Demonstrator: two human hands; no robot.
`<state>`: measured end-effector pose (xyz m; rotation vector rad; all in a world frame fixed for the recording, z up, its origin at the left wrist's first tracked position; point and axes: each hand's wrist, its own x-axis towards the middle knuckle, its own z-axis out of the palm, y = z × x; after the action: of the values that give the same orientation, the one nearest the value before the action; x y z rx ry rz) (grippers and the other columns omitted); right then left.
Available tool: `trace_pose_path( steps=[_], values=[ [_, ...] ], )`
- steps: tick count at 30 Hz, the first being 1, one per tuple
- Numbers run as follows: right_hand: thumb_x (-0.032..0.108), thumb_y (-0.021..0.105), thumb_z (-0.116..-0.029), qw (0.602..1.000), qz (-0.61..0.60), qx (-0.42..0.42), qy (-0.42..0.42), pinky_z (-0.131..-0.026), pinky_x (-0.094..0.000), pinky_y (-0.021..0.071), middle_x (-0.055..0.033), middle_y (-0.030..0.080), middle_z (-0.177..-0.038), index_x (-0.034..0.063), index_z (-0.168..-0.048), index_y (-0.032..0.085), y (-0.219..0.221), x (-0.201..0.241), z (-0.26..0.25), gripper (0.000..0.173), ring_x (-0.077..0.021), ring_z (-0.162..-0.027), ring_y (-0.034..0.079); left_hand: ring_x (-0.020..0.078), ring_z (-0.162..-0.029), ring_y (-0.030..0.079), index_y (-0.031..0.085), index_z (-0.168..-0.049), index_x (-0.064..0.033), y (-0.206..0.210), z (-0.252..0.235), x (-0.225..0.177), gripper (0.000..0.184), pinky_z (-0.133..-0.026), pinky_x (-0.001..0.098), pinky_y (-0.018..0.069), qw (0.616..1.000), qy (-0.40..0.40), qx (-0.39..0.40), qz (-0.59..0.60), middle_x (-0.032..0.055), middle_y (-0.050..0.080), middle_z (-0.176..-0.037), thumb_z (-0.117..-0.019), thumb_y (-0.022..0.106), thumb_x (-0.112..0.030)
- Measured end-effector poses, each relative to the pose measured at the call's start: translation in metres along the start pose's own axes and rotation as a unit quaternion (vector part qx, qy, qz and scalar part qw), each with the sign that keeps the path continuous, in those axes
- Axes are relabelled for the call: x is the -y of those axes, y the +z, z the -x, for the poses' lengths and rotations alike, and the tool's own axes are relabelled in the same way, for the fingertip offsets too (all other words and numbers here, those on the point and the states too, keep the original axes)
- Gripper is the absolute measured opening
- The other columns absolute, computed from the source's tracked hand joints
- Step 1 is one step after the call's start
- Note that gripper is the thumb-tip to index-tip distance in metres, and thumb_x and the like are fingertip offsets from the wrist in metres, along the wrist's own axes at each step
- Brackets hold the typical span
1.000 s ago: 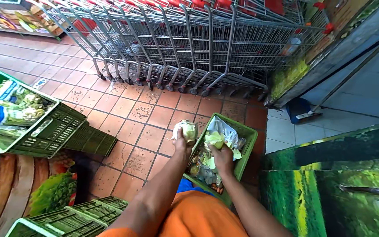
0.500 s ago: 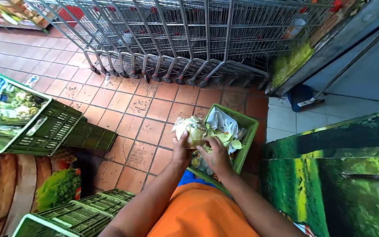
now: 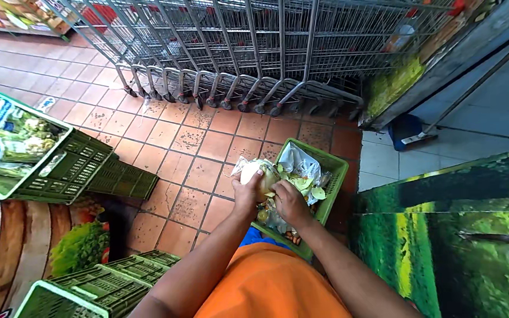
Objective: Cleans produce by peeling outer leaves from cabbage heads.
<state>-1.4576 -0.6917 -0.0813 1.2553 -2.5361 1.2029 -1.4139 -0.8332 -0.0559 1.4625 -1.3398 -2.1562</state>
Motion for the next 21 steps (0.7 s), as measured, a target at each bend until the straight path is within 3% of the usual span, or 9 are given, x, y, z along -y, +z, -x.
trace_pose_path(
  steps=[3, 5, 7, 10, 12, 15, 18, 19, 21],
  values=[
    [-0.001, 0.060, -0.0904, 0.999, 0.013, 0.029, -0.021, -0.084, -0.0378, 0.0604, -0.0086, 0.067, -0.100, 0.0075, -0.102, 0.075, 0.003, -0.006, 0.000, 0.021, -0.0228, -0.096, 0.068, 0.0415, -0.089, 0.071, 0.025, -0.151, -0.0147, 0.001, -0.006, -0.003, 0.097, -0.072, 0.0588, 0.0612, 1.000, -0.021, -0.008, 0.012, 0.0256, 0.065, -0.114, -0.0812, 0.084, -0.049],
    [0.000, 0.063, -0.0896, 0.996, 0.019, 0.076, -0.040, -0.087, -0.0398, 0.0594, -0.0078, 0.067, -0.101, 0.0088, -0.100, 0.074, 0.004, -0.005, 0.005, 0.018, -0.0240, -0.100, 0.066, 0.0421, -0.096, 0.070, 0.028, -0.151, -0.0130, 0.000, -0.012, -0.006, 0.089, -0.075, 0.0610, 0.0605, 0.998, -0.045, 0.007, 0.045, 0.0247, 0.066, -0.118, -0.0872, 0.076, -0.053],
    [0.001, 0.064, -0.0880, 0.992, 0.012, 0.112, -0.048, -0.085, -0.0418, 0.0599, -0.0073, 0.069, -0.102, 0.0101, -0.101, 0.075, 0.007, -0.006, 0.019, 0.019, -0.0243, -0.100, 0.067, 0.0400, -0.107, 0.066, 0.034, -0.151, -0.0181, -0.004, -0.023, -0.013, 0.083, -0.081, 0.0615, 0.0575, 0.993, -0.084, 0.034, 0.077, 0.0206, 0.063, -0.128, -0.0902, 0.063, -0.065],
    [0.002, 0.062, -0.0917, 0.998, 0.010, 0.061, 0.017, -0.086, -0.0435, 0.0616, -0.0090, 0.071, -0.104, 0.0095, -0.102, 0.076, 0.006, -0.023, 0.039, 0.018, -0.0249, -0.100, 0.070, 0.0384, -0.108, 0.066, 0.048, -0.145, -0.0186, -0.011, -0.034, -0.032, 0.078, -0.084, 0.0592, 0.0570, 0.988, -0.118, 0.051, 0.089, 0.0194, 0.062, -0.130, -0.0897, 0.055, -0.073],
    [0.008, 0.064, -0.0969, 0.994, 0.029, 0.068, 0.082, -0.091, -0.0456, 0.0602, -0.0107, 0.072, -0.111, 0.0089, -0.112, 0.076, 0.000, -0.037, 0.043, 0.019, -0.0267, -0.104, 0.071, 0.0383, -0.107, 0.066, 0.051, -0.142, -0.0170, -0.019, -0.030, -0.040, 0.076, -0.084, 0.0582, 0.0570, 0.986, -0.124, 0.076, 0.087, 0.0202, 0.063, -0.128, -0.0912, 0.052, -0.073],
    [0.011, 0.060, -0.1008, 0.970, 0.026, 0.150, 0.190, -0.101, -0.0521, 0.0547, -0.0136, 0.069, -0.128, 0.0080, -0.133, 0.068, -0.013, -0.038, 0.032, 0.033, -0.0306, -0.115, 0.068, 0.0384, -0.107, 0.066, 0.047, -0.146, -0.0181, -0.028, -0.023, -0.037, 0.072, -0.084, 0.0573, 0.0569, 0.984, -0.097, 0.126, 0.080, 0.0203, 0.063, -0.129, -0.0962, 0.046, -0.070],
    [0.026, 0.062, -0.1032, 0.940, -0.107, 0.102, 0.309, -0.085, -0.0485, 0.0593, -0.0059, 0.075, -0.102, 0.0117, -0.112, 0.076, -0.025, -0.020, 0.016, 0.022, -0.0214, -0.092, 0.072, 0.0392, -0.109, 0.067, 0.020, -0.158, -0.0174, -0.038, -0.017, -0.023, 0.080, -0.086, 0.0582, 0.0589, 0.984, 0.017, 0.166, 0.056, 0.0223, 0.061, -0.132, -0.0975, 0.058, -0.055],
    [0.030, 0.062, -0.1034, 0.918, -0.164, 0.094, 0.347, -0.079, -0.0464, 0.0603, -0.0048, 0.075, -0.094, 0.0115, -0.106, 0.076, -0.030, -0.013, 0.013, 0.023, -0.0197, -0.084, 0.072, 0.0365, -0.106, 0.069, 0.021, -0.154, -0.0148, -0.041, -0.014, -0.021, 0.090, -0.084, 0.0555, 0.0600, 0.981, 0.071, 0.175, 0.036, 0.0215, 0.063, -0.128, -0.0884, 0.070, -0.051],
    [0.030, 0.062, -0.1037, 0.890, -0.247, 0.078, 0.375, -0.075, -0.0418, 0.0612, -0.0044, 0.075, -0.092, 0.0104, -0.107, 0.075, -0.042, 0.000, 0.013, 0.024, -0.0182, -0.081, 0.072, 0.0280, -0.108, 0.068, 0.028, -0.153, -0.0179, -0.049, 0.001, -0.025, 0.112, -0.086, 0.0497, 0.0600, 0.966, 0.164, 0.193, -0.057, 0.0141, 0.062, -0.130, -0.0666, 0.086, -0.060]
  ],
)
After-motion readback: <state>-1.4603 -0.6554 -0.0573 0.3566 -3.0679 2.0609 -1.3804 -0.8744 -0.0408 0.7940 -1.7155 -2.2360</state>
